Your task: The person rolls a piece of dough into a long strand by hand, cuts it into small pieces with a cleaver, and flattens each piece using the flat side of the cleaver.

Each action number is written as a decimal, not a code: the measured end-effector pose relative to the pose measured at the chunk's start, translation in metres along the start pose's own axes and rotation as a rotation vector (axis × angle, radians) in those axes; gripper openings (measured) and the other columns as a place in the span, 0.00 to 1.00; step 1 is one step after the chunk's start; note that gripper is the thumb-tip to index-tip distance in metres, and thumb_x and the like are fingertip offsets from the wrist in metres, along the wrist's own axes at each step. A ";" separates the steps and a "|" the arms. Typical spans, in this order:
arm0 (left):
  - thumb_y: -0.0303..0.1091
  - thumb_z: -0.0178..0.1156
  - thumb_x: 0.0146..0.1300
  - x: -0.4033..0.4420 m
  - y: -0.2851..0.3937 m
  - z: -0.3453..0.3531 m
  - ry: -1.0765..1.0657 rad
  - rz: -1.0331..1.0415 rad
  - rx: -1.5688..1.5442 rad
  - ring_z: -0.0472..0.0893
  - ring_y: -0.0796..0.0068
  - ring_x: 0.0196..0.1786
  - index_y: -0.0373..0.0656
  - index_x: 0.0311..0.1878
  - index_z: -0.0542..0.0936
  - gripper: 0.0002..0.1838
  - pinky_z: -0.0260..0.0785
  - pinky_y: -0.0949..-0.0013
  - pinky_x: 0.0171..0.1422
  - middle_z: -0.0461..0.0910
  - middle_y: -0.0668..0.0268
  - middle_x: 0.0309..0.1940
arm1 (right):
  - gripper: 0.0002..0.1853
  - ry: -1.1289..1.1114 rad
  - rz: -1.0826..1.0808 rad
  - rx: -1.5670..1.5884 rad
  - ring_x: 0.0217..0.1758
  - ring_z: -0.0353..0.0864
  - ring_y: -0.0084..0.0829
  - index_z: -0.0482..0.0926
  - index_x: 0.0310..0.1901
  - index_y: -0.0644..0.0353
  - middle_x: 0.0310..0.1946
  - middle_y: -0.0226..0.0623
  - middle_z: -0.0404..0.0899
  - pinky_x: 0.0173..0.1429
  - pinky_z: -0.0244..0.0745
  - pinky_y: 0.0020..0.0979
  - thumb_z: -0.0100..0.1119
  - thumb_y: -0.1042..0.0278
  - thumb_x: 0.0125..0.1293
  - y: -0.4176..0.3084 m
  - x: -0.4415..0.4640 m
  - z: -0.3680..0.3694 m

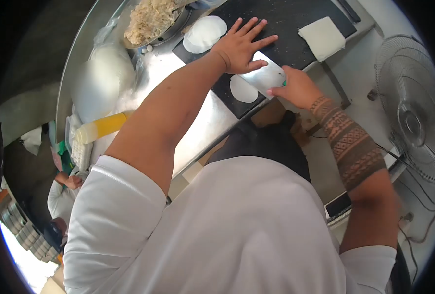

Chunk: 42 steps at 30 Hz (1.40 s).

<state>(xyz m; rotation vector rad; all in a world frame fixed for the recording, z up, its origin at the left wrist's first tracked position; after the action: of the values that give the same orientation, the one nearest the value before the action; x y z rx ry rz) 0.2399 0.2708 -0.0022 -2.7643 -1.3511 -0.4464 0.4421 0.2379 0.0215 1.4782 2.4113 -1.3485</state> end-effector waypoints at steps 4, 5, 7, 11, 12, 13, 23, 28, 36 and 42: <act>0.73 0.56 0.69 -0.029 0.047 0.003 -0.172 0.073 -0.071 0.49 0.43 0.90 0.71 0.88 0.55 0.48 0.38 0.31 0.89 0.48 0.51 0.89 | 0.34 -0.035 0.024 0.277 0.59 0.87 0.52 0.79 0.61 0.68 0.52 0.54 0.87 0.64 0.80 0.45 0.82 0.56 0.60 0.026 -0.052 0.057; 0.74 0.56 0.68 -0.039 0.071 -0.002 -0.263 0.060 -0.085 0.49 0.43 0.90 0.72 0.88 0.54 0.49 0.37 0.30 0.89 0.47 0.52 0.90 | 0.35 0.003 0.009 0.214 0.59 0.87 0.52 0.79 0.62 0.67 0.52 0.55 0.87 0.65 0.80 0.44 0.82 0.55 0.60 0.024 -0.075 0.062; 0.75 0.56 0.67 -0.036 0.096 -0.001 -0.235 0.079 -0.143 0.49 0.43 0.90 0.73 0.88 0.55 0.49 0.38 0.29 0.88 0.48 0.52 0.89 | 0.35 0.025 0.052 0.154 0.59 0.87 0.52 0.78 0.63 0.67 0.53 0.55 0.87 0.65 0.79 0.44 0.82 0.54 0.60 0.032 -0.090 0.064; 0.76 0.55 0.68 0.003 0.075 -0.001 -0.152 0.077 -0.021 0.51 0.43 0.89 0.72 0.88 0.57 0.48 0.40 0.30 0.88 0.50 0.53 0.89 | 0.35 0.017 0.160 0.157 0.57 0.87 0.51 0.78 0.62 0.66 0.52 0.55 0.87 0.63 0.80 0.44 0.82 0.53 0.60 0.039 -0.076 0.037; 0.76 0.55 0.68 0.008 0.066 0.000 -0.132 0.057 0.009 0.51 0.43 0.89 0.72 0.87 0.58 0.48 0.40 0.30 0.88 0.50 0.53 0.89 | 0.35 0.022 0.143 0.157 0.57 0.87 0.51 0.78 0.61 0.67 0.51 0.55 0.87 0.62 0.80 0.44 0.82 0.53 0.60 0.032 -0.062 0.023; 0.75 0.55 0.68 0.011 0.057 -0.001 -0.111 0.035 0.041 0.52 0.43 0.89 0.72 0.87 0.58 0.48 0.40 0.31 0.88 0.50 0.53 0.89 | 0.35 0.034 0.127 0.124 0.56 0.88 0.50 0.79 0.61 0.67 0.50 0.55 0.87 0.61 0.80 0.44 0.82 0.52 0.60 0.030 -0.050 0.014; 0.72 0.59 0.67 -0.017 0.061 0.001 -0.111 0.177 -0.165 0.51 0.49 0.90 0.68 0.87 0.60 0.48 0.40 0.34 0.89 0.51 0.55 0.89 | 0.36 0.054 0.071 0.257 0.58 0.88 0.42 0.78 0.65 0.67 0.53 0.49 0.88 0.65 0.80 0.40 0.82 0.54 0.62 0.025 -0.076 0.064; 0.72 0.57 0.67 0.023 0.060 0.010 -0.083 0.161 -0.040 0.52 0.50 0.89 0.69 0.85 0.64 0.45 0.41 0.31 0.88 0.55 0.59 0.88 | 0.35 0.099 0.129 0.252 0.60 0.87 0.46 0.78 0.61 0.67 0.53 0.52 0.87 0.64 0.79 0.42 0.82 0.53 0.61 0.045 -0.067 0.043; 0.68 0.60 0.67 0.046 0.007 -0.014 -0.005 0.105 -0.038 0.56 0.36 0.86 0.48 0.82 0.68 0.47 0.42 0.32 0.88 0.58 0.40 0.83 | 0.34 0.096 0.127 -0.011 0.54 0.89 0.47 0.80 0.57 0.67 0.48 0.52 0.88 0.59 0.82 0.42 0.82 0.49 0.60 0.016 -0.009 -0.014; 0.71 0.61 0.65 -0.006 0.073 0.007 -0.128 0.205 -0.180 0.53 0.47 0.89 0.64 0.84 0.66 0.46 0.40 0.33 0.89 0.55 0.52 0.87 | 0.38 0.026 0.176 0.253 0.57 0.88 0.50 0.78 0.62 0.68 0.52 0.53 0.87 0.62 0.80 0.44 0.83 0.48 0.60 0.039 -0.081 0.060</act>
<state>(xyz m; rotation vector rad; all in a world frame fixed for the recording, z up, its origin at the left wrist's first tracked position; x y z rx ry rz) 0.2948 0.2220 -0.0037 -3.0868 -1.0800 -0.4048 0.4921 0.1467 -0.0085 1.7264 2.1265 -1.6486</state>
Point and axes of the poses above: each hand's wrist, its own x-axis towards the middle knuckle, its own z-axis out of the palm, y = z × x, the point moved 5 cm from there along x, towards the middle knuckle
